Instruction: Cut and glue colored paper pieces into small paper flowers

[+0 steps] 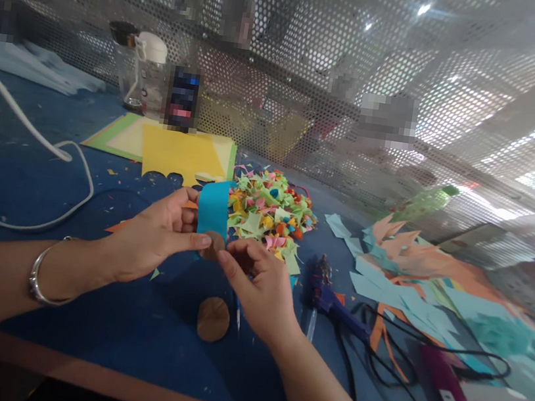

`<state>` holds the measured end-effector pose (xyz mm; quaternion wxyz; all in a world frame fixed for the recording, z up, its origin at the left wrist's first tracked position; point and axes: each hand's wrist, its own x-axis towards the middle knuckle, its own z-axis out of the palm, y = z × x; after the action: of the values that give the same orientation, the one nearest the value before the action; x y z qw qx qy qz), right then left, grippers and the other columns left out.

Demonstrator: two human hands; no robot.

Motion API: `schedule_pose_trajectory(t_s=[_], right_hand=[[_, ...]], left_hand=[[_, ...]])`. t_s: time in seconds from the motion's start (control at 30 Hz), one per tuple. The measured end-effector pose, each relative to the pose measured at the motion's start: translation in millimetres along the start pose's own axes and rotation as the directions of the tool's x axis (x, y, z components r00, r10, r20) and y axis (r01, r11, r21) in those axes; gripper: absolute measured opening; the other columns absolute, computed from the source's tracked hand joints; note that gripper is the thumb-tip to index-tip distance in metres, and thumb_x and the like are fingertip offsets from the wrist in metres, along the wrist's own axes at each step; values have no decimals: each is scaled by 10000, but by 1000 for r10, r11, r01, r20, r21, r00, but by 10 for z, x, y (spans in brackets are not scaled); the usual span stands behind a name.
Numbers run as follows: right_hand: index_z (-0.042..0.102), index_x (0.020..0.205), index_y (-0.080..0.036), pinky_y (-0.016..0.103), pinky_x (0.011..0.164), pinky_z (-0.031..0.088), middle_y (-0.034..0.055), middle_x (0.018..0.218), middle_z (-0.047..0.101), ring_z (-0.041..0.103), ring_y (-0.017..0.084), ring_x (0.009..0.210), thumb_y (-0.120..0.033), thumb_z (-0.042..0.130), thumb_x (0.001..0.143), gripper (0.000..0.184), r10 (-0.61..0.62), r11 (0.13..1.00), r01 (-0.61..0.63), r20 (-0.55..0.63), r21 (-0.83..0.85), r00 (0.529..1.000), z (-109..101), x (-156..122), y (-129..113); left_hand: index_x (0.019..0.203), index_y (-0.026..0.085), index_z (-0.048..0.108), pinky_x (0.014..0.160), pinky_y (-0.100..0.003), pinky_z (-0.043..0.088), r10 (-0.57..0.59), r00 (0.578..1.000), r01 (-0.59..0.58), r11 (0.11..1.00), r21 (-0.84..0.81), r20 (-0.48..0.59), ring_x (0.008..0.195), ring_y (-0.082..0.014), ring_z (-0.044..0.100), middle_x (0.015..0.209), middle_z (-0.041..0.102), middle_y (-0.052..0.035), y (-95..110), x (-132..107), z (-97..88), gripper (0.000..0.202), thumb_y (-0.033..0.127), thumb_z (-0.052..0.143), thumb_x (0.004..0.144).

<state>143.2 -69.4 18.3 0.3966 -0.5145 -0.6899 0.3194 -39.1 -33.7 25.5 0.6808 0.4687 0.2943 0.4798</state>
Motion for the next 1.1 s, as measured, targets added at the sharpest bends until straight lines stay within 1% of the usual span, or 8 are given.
schedule_pose_trajectory(t_s=[0.13, 0.23, 0.43, 0.57, 0.73, 0.9, 1.0, 1.1], right_hand=[[628, 770, -188, 237, 482, 513, -15, 590, 597, 599, 126, 506, -446, 638, 883, 282, 46, 996, -48, 26, 72, 999, 13, 6, -22], [624, 767, -191, 235, 476, 517, -21, 574, 591, 600, 125, 499, -461, 637, 878, 291, 68, 993, -70, 22, 90, 997, 22, 13, -23], [618, 767, -193, 239, 483, 515, -16, 572, 602, 603, 129, 505, -478, 634, 875, 305, 69, 995, -70, 19, 66, 997, 13, 21, -2], [619, 775, -192, 235, 490, 502, -15, 571, 609, 597, 126, 507, -460, 627, 888, 291, 70, 996, -72, 36, 43, 997, 11, 12, 12], [628, 779, -195, 233, 506, 465, -17, 597, 588, 576, 124, 533, -447, 585, 917, 290, 38, 998, -35, 65, -47, 997, -25, 26, 29], [628, 751, -202, 248, 516, 397, -12, 625, 587, 520, 130, 562, -397, 566, 923, 267, 21, 925, 3, 60, -379, 998, -180, 57, 117], [635, 758, -205, 261, 529, 401, -3, 641, 623, 536, 141, 558, -365, 552, 917, 240, 92, 879, -13, 143, -476, 985, -236, 53, 142], [629, 756, -210, 261, 525, 396, -7, 641, 629, 549, 144, 553, -326, 559, 905, 201, 118, 860, 23, 244, -510, 962, -235, 31, 98]], left_hand=[[1114, 165, 568, 760, -317, 531, -37, 999, 37, 999, -3, -9, 833, -180, 669, 899, 704, -55, -27, -14, -11, 458, 113, 776, 710], [1137, 152, 593, 694, -281, 493, -98, 995, 98, 995, -7, 6, 740, -147, 640, 817, 693, -35, -29, -16, -22, 450, 134, 770, 724], [940, 137, 682, 716, -342, 554, -300, 954, 300, 954, 9, -26, 865, -204, 669, 954, 708, -93, -5, -30, -22, 209, 236, 747, 768], [861, 134, 719, 761, -345, 564, -336, 942, 336, 942, -10, 12, 858, -192, 672, 910, 709, -79, -18, -42, -21, 147, 238, 752, 763], [818, 141, 717, 632, -263, 514, -266, 964, 267, 955, 130, -29, 792, -170, 661, 850, 711, -73, -14, -29, -48, 114, 248, 720, 778], [877, 154, 668, 637, -292, 538, -66, 992, 90, 970, 228, -110, 795, -198, 699, 862, 697, -67, -24, 57, -126, 165, 306, 688, 817], [860, 141, 632, 657, -324, 559, -28, 988, 58, 977, 204, -150, 748, -200, 713, 852, 681, -63, -31, 100, -154, 165, 294, 680, 819], [855, 136, 625, 673, -324, 557, 19, 992, 14, 965, 263, -125, 738, -188, 706, 836, 676, -62, -34, 108, -167, 169, 297, 668, 828]])
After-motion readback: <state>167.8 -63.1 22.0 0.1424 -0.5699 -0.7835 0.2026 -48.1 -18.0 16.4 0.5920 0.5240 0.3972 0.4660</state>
